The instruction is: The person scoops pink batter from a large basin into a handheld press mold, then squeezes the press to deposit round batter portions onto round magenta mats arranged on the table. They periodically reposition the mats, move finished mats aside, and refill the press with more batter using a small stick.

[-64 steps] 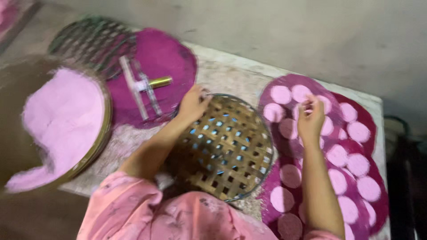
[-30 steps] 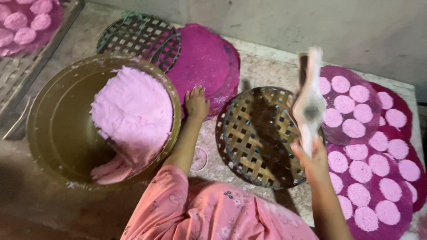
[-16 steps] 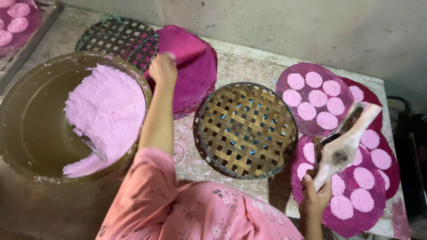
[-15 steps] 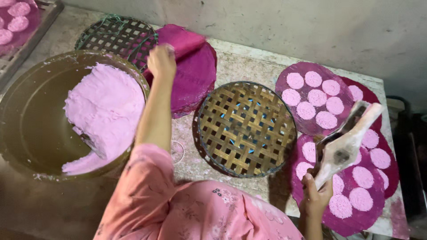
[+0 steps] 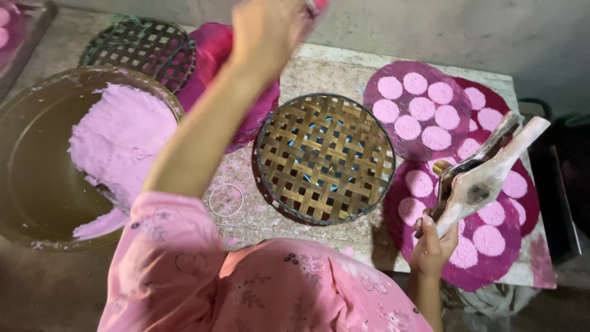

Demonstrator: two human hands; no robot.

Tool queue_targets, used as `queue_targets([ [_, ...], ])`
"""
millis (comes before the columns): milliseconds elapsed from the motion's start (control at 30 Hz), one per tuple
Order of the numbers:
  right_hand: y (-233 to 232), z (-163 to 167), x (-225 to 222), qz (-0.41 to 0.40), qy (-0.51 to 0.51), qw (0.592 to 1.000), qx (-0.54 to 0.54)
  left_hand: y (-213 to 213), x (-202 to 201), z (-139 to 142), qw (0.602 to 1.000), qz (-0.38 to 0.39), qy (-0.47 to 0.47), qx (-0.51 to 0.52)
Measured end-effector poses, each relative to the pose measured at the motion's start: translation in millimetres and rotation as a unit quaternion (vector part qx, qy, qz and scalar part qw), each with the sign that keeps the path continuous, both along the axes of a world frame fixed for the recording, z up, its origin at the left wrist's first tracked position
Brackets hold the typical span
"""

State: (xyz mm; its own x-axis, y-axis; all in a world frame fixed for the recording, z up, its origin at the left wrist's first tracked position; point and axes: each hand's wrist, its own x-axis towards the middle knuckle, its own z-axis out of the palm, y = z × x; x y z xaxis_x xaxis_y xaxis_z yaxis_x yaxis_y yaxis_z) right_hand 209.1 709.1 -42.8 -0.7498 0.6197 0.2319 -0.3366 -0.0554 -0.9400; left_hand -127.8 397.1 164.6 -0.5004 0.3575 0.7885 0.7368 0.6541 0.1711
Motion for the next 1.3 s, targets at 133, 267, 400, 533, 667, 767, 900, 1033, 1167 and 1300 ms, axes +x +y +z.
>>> queue_targets([
  [133,-1.3,-2.0,10.1,-0.023,-0.016,0.999,0.017,49.6,98.3,-85.3,0.983,-0.114,-0.122,-0.077],
  [267,-6.6,-0.2,18.4,-0.032,-0.029,0.999,0.023,71.3,171.3,-180.9,0.955,-0.226,-0.141,-0.131],
  [400,-16.6,5.8,20.9,-0.021,-0.031,0.999,0.008,80.9,189.9,-237.5,0.949,-0.243,-0.176,-0.098],
  [533,-28.5,9.3,18.7,0.000,-0.026,1.000,-0.016,90.7,197.8,-257.3,0.947,-0.244,-0.196,-0.079],
  [667,-35.6,8.6,18.9,0.051,0.000,0.998,-0.033,78.4,215.2,-259.4,0.946,-0.234,-0.220,-0.035],
  [767,-35.3,7.8,20.8,0.130,0.035,0.986,-0.103,19.2,210.6,-260.0,0.928,-0.119,-0.349,-0.048],
  [900,-32.3,6.3,17.2,0.218,0.004,0.962,-0.161,-101.5,176.9,-266.8,0.942,0.247,-0.213,-0.082],
  [1033,-35.5,3.0,3.8,0.286,-0.025,0.946,-0.151,-153.0,182.1,-274.8,0.802,0.329,-0.479,-0.135],
  [1167,-49.5,3.6,-8.5,0.342,-0.020,0.931,-0.129,-165.5,187.0,-275.7,0.823,0.297,-0.469,-0.121],
  [1300,-64.4,15.3,-19.4,0.380,-0.029,0.908,-0.172,-144.3,172.9,-265.2,0.871,0.193,-0.436,0.121],
])
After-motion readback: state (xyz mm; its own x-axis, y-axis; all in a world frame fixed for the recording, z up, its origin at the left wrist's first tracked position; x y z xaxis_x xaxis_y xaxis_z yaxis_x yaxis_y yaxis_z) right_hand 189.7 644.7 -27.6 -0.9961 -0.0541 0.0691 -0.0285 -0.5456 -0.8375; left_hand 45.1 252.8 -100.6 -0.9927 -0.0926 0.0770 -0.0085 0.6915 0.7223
